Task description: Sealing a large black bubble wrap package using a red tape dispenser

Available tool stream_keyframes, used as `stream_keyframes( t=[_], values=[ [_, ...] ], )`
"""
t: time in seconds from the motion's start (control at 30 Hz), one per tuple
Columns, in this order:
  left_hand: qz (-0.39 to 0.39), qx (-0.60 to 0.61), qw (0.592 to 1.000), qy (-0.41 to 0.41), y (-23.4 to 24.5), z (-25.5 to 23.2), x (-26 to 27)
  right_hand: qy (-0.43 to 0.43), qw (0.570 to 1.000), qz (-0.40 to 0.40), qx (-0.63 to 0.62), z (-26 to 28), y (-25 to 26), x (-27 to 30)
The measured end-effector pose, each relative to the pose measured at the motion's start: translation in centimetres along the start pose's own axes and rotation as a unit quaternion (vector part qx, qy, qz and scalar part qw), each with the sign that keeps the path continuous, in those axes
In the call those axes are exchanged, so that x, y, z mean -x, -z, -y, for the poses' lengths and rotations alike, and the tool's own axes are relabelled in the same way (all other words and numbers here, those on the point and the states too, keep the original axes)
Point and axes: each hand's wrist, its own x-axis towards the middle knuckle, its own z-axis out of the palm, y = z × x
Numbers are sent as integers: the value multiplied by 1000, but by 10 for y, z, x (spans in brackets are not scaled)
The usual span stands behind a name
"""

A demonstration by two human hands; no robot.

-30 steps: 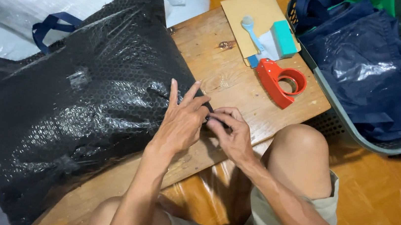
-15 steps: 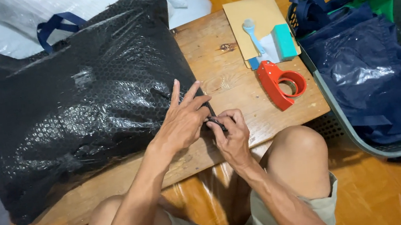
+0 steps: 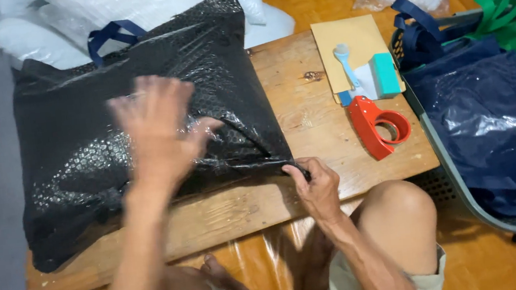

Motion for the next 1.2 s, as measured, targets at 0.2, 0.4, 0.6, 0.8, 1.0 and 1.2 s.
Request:
stream_keyframes(
  t=[0.2,0.4,0.6,0.8,1.0,1.2],
  values=[
    [-36,-98,913,395,21,226,119,-39,985,168,-26,-24,21,-53],
    [270,30,831,485,74,131,136,-31,990,82,109,-70,1,-110],
    [482,377,728,307,99,35,144,-57,992,107,35,13,22,-105],
    [225,86,960,139,45,9,144,-256,906,338,5,77,25,-94],
    [252,117,959,62,2,-35,130,-140,921,362,-18,26,-44,-115],
    [242,350,903,50,8,-76,105,-48,940,336,-44,2,-91,-184]
  ],
)
